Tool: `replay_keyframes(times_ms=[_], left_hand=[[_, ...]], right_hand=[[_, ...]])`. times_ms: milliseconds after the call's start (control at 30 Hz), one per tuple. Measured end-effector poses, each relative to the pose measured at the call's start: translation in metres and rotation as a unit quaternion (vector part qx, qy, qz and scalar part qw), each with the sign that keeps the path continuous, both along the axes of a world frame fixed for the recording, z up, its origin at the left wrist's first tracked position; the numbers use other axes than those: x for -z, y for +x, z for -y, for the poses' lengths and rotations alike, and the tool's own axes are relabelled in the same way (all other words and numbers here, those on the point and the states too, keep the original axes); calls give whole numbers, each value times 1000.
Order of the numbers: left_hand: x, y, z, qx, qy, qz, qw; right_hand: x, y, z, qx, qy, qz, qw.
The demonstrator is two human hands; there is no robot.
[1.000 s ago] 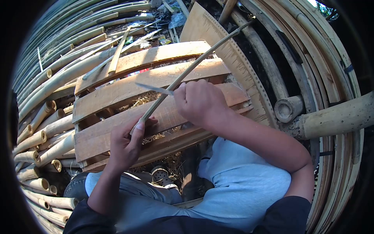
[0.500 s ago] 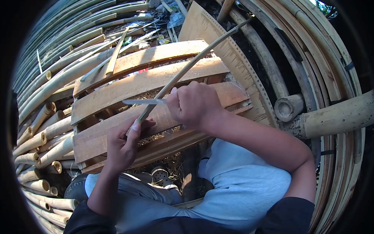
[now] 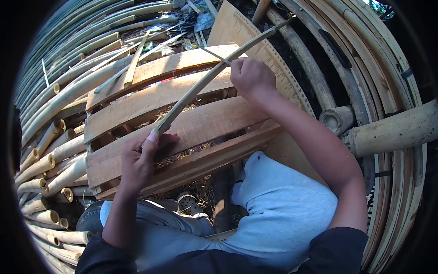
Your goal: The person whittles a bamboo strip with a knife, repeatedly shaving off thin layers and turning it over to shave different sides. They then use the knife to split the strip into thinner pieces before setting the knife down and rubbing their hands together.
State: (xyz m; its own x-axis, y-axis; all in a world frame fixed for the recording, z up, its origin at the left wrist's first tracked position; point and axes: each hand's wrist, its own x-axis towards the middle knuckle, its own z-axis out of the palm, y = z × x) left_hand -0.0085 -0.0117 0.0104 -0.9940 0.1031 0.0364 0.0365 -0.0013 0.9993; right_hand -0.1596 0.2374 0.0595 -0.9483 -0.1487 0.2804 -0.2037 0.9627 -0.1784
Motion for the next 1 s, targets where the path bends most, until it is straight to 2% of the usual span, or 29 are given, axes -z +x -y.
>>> replay_keyframes(times_ms=[67, 100, 167, 200, 267, 333, 367, 467, 500, 633, 700, 800, 867, 933, 1000], left_hand=[[-1, -1, 1, 2, 4, 4, 1000], [-1, -1, 1, 2, 14, 15, 1000], [0, -1, 1, 3, 26, 28, 999], [0, -1, 1, 4, 39, 34, 999], [0, -1, 2, 6, 51, 48, 998], [-5, -6, 5, -10, 64, 43, 997], [-4, -6, 11, 4, 126, 94, 988], [-1, -2, 11, 12, 138, 92, 986], [-5, -1, 8, -6, 124, 84, 989], [-4, 2, 9, 21, 127, 87, 988], [-3, 3, 5, 44, 103, 31, 993], [2, 7, -1, 31, 74, 31, 996], [2, 7, -2, 15, 51, 53, 997], [11, 6, -5, -2, 42, -20, 999], [15, 4, -5, -3, 15, -50, 999]], right_hand=[[-4, -3, -2, 61, -10, 12, 998], [-6, 12, 11, 45, 1, 38, 998], [9, 51, 35, -126, -48, 24, 991], [8, 51, 36, -127, -48, 23, 990], [7, 55, 38, -215, -2, 20, 976], [12, 4, 15, -26, -28, -29, 999], [11, -18, -4, 16, 44, -17, 999], [10, -3, 10, 44, -2, 15, 999], [2, 14, 22, -36, 1, 36, 999], [-23, 56, 53, -53, 54, 91, 993], [-32, 56, 52, -41, 99, 92, 990], [-34, 61, 47, -26, 136, 59, 989], [-36, 59, 43, -26, 126, 63, 990], [-42, 61, 42, -23, 115, 69, 991], [-55, 67, 42, -57, 90, 139, 985]])
